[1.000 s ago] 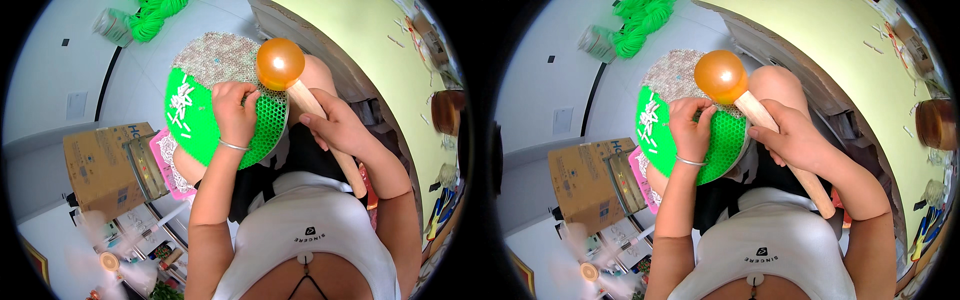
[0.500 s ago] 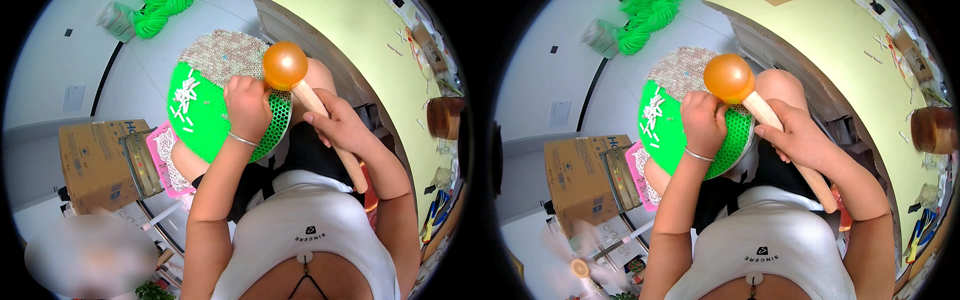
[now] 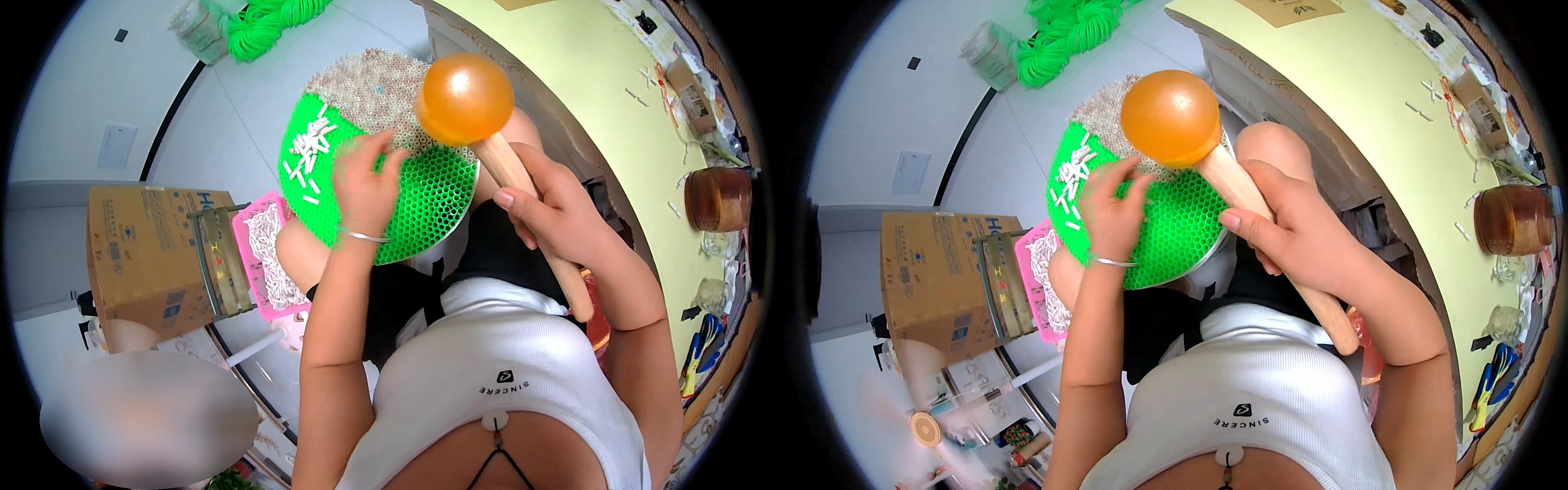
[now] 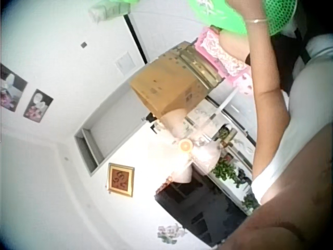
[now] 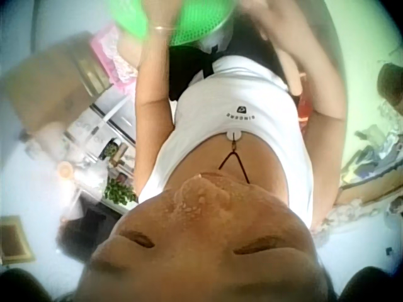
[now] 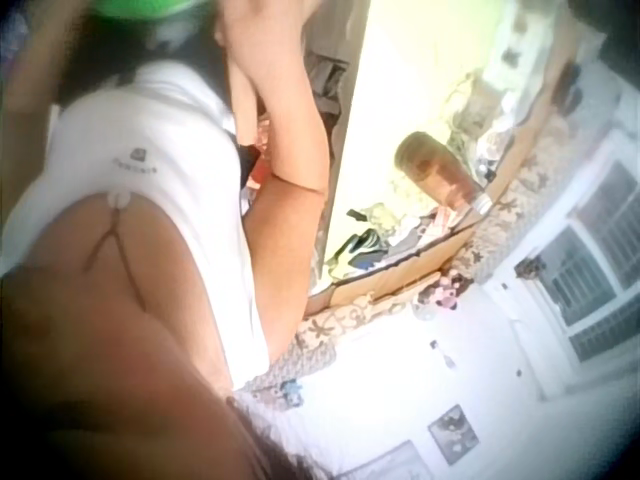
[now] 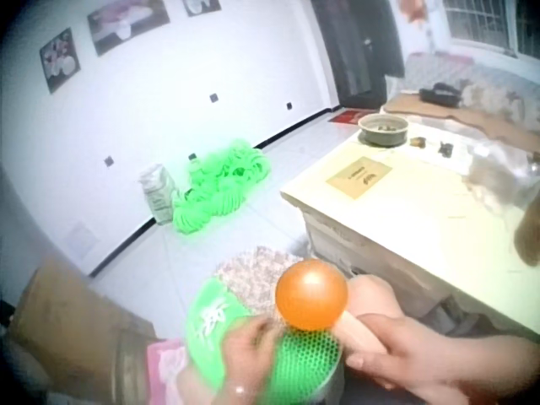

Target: The person places small white pegs into a green pegboard resting on their lap and uses a yellow mallet to tap them into place. They periodically adjust the pegboard and continue inserting and securing the pegs.

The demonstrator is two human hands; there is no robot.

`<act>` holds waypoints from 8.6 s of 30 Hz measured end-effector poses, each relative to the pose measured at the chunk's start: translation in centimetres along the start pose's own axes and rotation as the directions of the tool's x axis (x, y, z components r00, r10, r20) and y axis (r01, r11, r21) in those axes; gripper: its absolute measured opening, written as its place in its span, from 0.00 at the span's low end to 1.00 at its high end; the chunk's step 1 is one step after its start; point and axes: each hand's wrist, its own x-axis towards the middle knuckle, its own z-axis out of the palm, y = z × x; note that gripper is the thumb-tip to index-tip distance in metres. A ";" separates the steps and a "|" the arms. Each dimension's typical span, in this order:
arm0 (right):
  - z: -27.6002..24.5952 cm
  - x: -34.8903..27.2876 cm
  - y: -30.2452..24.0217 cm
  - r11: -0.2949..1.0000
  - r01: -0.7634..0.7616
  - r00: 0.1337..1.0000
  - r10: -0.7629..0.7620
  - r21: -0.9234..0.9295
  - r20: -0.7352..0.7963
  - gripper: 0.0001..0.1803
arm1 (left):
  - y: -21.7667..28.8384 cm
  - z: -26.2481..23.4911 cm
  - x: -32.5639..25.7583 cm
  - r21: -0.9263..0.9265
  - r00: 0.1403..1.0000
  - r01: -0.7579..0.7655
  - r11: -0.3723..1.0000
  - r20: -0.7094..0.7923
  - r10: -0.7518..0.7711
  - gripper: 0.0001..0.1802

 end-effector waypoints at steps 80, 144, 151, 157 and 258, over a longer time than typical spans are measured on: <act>-2.3 2.0 3.8 0.980 -0.172 0.983 0.164 0.102 0.087 0.16 | 1.6 -2.3 1.8 -0.030 0.962 -0.082 0.996 0.257 0.087 0.07; -2.0 1.2 3.7 0.993 -0.043 0.989 0.058 0.114 -0.137 0.30 | 1.2 2.4 1.7 -0.178 0.971 -0.140 0.974 0.170 0.170 0.05; -2.5 0.7 4.2 0.992 -0.034 0.989 0.051 0.120 -0.140 0.30 | 1.6 4.4 2.0 -0.058 0.941 -0.280 0.958 0.182 0.286 0.05; -2.0 0.3 4.3 0.996 -0.039 0.988 0.050 0.080 -0.145 0.30 | 3.1 4.6 2.3 0.177 0.905 -0.365 0.914 0.297 0.304 0.04; -2.2 0.5 4.0 0.998 -0.037 0.982 0.028 -0.046 -0.186 0.30 | 2.3 3.0 0.0 -0.023 0.977 -0.087 0.996 0.196 0.090 0.08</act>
